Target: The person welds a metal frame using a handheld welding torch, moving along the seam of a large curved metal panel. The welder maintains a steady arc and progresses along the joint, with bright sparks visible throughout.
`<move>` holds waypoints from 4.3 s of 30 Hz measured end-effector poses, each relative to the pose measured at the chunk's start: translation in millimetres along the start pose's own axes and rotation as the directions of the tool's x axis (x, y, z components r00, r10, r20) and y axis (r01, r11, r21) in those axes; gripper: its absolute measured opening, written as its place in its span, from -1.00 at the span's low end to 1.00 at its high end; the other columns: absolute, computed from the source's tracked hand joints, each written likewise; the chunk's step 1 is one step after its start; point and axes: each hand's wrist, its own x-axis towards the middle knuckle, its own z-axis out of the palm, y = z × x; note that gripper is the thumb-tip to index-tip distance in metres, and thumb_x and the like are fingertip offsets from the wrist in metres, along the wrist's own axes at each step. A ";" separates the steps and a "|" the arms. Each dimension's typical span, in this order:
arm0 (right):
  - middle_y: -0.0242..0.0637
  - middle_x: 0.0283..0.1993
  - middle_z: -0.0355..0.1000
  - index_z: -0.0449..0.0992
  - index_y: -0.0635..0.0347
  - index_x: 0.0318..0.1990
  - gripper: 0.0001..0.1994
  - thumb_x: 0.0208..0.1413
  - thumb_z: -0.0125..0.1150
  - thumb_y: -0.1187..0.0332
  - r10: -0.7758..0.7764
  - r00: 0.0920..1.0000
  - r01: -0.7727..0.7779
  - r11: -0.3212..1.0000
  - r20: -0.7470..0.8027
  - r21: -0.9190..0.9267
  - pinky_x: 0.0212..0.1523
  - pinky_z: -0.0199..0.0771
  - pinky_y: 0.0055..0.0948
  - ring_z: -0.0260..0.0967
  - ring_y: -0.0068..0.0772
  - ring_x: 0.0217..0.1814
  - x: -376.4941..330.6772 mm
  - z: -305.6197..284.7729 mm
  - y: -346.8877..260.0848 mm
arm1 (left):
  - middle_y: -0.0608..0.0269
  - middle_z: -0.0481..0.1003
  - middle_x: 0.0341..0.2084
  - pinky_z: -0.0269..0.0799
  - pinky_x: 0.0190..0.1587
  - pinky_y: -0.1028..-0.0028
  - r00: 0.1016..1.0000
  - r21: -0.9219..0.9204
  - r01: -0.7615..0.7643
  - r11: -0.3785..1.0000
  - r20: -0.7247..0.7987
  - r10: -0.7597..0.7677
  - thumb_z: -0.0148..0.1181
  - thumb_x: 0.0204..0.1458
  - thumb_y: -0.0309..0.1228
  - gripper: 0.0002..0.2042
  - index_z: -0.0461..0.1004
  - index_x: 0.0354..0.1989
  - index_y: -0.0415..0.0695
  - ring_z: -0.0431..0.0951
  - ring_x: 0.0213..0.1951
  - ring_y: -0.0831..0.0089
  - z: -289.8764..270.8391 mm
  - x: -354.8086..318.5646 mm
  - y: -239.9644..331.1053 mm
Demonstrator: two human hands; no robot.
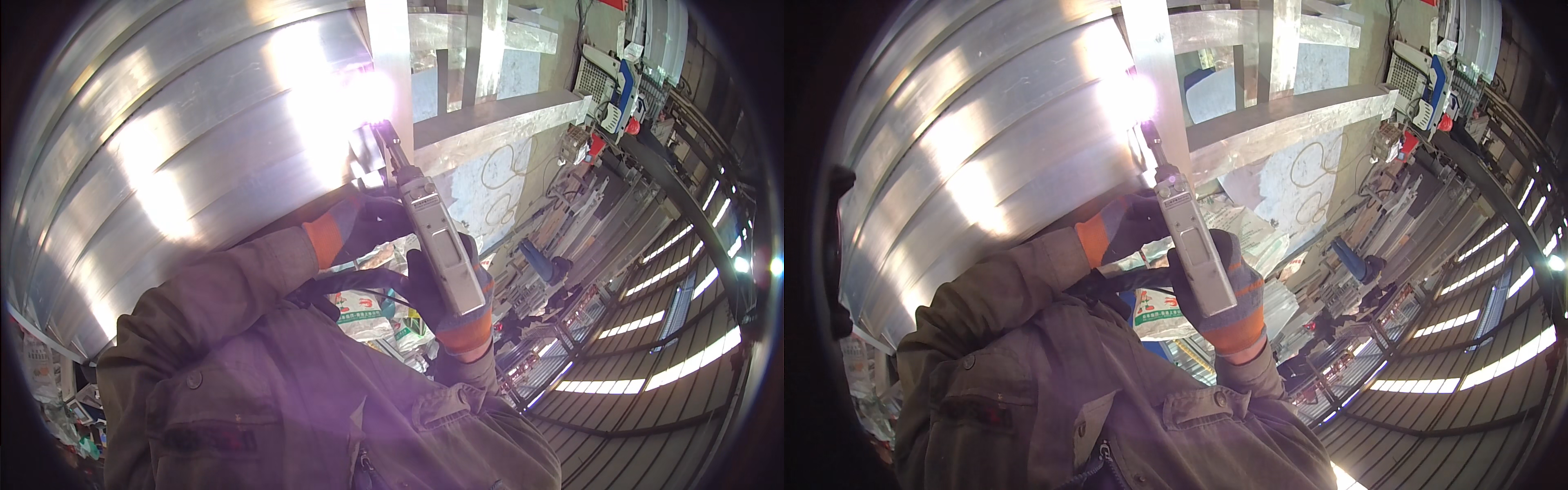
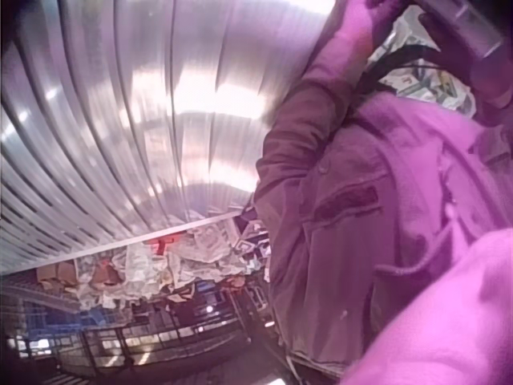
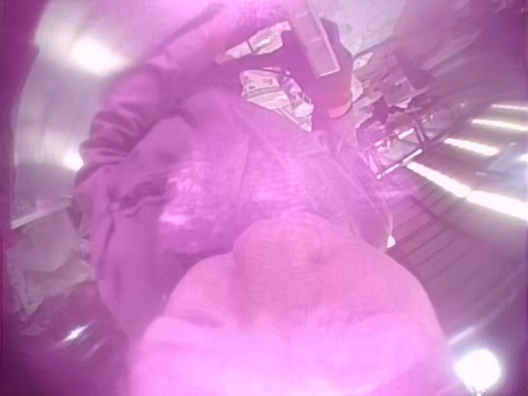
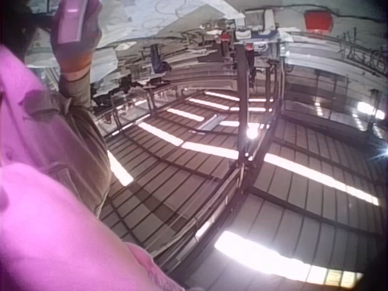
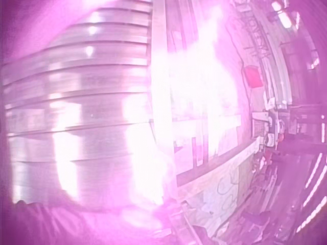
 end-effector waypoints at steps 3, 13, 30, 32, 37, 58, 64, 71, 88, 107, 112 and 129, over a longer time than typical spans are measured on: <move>-0.12 -0.02 0.59 0.71 0.18 0.01 -0.77 0.25 0.57 0.42 0.023 1.000 -0.023 1.000 0.017 0.005 -0.35 0.69 -0.11 0.71 0.01 -0.29 0.0 -0.5 -0.5 | -0.07 0.60 0.36 0.52 0.52 0.18 0.998 -0.077 0.043 0.996 -0.034 -0.046 -0.11 0.55 -0.32 -0.53 0.59 0.35 -0.38 0.64 0.37 0.14 -1.9 4.2 -2.1; -0.14 -0.04 0.58 0.72 0.18 0.02 -0.77 0.25 0.58 0.41 -0.017 1.000 0.018 0.999 0.018 -0.040 -0.35 0.68 -0.10 0.70 0.01 -0.30 -0.7 -0.3 0.4 | 0.01 0.68 0.30 0.61 0.41 0.33 0.971 0.174 -0.182 0.968 0.189 0.148 0.25 0.48 -0.51 -0.69 0.68 0.30 -0.34 0.71 0.26 0.36 -12.6 4.3 -5.6; -0.10 0.09 0.62 0.66 0.17 0.21 -0.62 0.29 0.59 0.35 0.058 0.995 -0.053 0.996 0.080 -0.069 -0.22 0.73 -0.10 0.74 0.09 -0.17 -26.7 1.7 18.2 | 0.01 0.59 0.37 0.45 0.63 0.15 0.918 0.320 -0.317 0.893 0.340 0.204 0.10 0.58 -0.43 -0.60 0.53 0.43 -0.43 0.63 0.38 0.20 10.3 -5.5 -1.4; -0.10 0.10 0.61 0.66 0.17 0.20 -0.61 0.28 0.59 0.34 0.084 0.992 -0.076 0.993 0.096 -0.086 -0.23 0.72 -0.10 0.73 0.09 -0.18 -29.1 5.7 20.4 | -0.04 0.58 0.38 0.44 0.64 0.15 0.929 0.430 -0.326 0.842 0.312 0.200 0.10 0.57 -0.43 -0.60 0.53 0.43 -0.44 0.62 0.40 0.19 14.2 -7.9 1.8; -0.09 0.12 0.59 0.68 0.18 0.17 -0.64 0.27 0.60 0.36 0.112 0.991 -0.113 0.993 0.071 0.017 -0.29 0.70 -0.11 0.72 0.06 -0.18 -29.2 7.3 18.2 | -0.10 0.56 0.41 0.43 0.66 0.11 0.956 0.355 -0.249 0.901 0.241 0.169 0.11 0.57 -0.45 -0.62 0.57 0.39 -0.46 0.58 0.45 0.18 16.0 -8.1 3.9; -0.09 0.05 0.55 0.69 0.19 0.11 -0.71 0.30 0.57 0.36 0.016 0.997 -0.010 0.997 0.082 -0.073 -0.34 0.66 -0.07 0.67 0.07 -0.25 -3.4 -2.9 4.6 | 0.01 0.62 0.36 0.49 0.58 0.20 0.895 0.000 -0.248 0.969 0.382 0.229 0.23 0.52 -0.51 -0.68 0.66 0.34 -0.32 0.58 0.41 0.32 -14.2 10.5 -9.1; -0.13 -0.02 0.57 0.72 0.14 0.00 -0.73 0.23 0.61 0.29 0.050 0.995 -0.041 0.994 0.092 -0.101 -0.31 0.65 -0.06 0.64 0.06 -0.22 -1.2 -1.6 3.8 | -0.11 0.55 0.42 0.41 0.66 0.08 0.905 -0.168 -0.131 0.977 0.381 0.187 0.02 0.60 -0.41 -0.58 0.50 0.46 -0.43 0.56 0.47 0.11 -20.6 11.1 -10.7; -0.13 -0.04 0.57 0.73 0.15 -0.02 -0.76 0.23 0.60 0.31 -0.003 0.998 0.012 0.992 0.070 -0.124 -0.32 0.63 -0.07 0.64 0.04 -0.23 1.0 -2.1 2.3 | -0.25 0.60 0.34 0.50 0.58 0.09 0.925 -0.301 -0.072 0.951 0.336 0.176 0.00 0.53 -0.55 -0.62 0.56 0.36 -0.52 0.64 0.37 0.04 -12.6 5.8 -6.0; -0.18 0.08 0.60 0.77 0.07 0.06 -0.72 0.20 0.55 0.41 0.025 0.998 -0.024 0.999 0.061 -0.027 -0.27 0.73 -0.16 0.73 -0.05 -0.18 -0.5 -5.5 -2.0 | 0.23 0.70 0.27 0.49 0.47 0.29 0.941 0.528 -0.330 0.783 0.248 0.229 0.34 0.49 -0.34 -0.68 0.72 0.33 -0.14 0.62 0.32 0.44 2.7 -5.8 7.4; -0.19 0.08 0.63 0.79 0.06 0.04 -0.73 0.17 0.56 0.43 0.001 1.000 -0.002 1.000 0.024 0.028 -0.29 0.73 -0.19 0.74 -0.09 -0.20 -1.9 -3.9 -0.4 | 0.16 0.71 0.22 0.59 0.33 0.40 0.995 -0.031 0.013 0.999 0.101 -0.010 0.21 0.50 -0.44 -0.68 0.70 0.30 -0.23 0.70 0.21 0.41 0.6 0.3 7.8; -0.18 0.07 0.63 0.78 0.06 0.06 -0.73 0.20 0.55 0.41 0.071 0.997 -0.070 0.997 0.043 -0.007 -0.29 0.73 -0.21 0.75 -0.08 -0.20 -2.4 -2.7 -3.5 | 0.12 0.69 0.23 0.58 0.38 0.36 0.984 0.116 -0.105 0.988 0.156 0.086 0.16 0.51 -0.45 -0.67 0.67 0.31 -0.27 0.68 0.25 0.38 -1.0 1.0 0.0; -0.09 0.16 0.63 0.72 0.17 0.17 -0.63 0.24 0.61 0.35 0.039 0.997 -0.030 0.991 0.069 -0.132 -0.18 0.76 -0.16 0.75 0.04 -0.13 -15.4 -15.5 -1.6 | 0.09 0.68 0.26 0.62 0.43 0.27 0.901 0.125 -0.328 0.936 0.339 0.271 0.23 0.45 -0.64 -0.69 0.68 0.30 -0.29 0.70 0.25 0.33 27.3 -12.4 4.0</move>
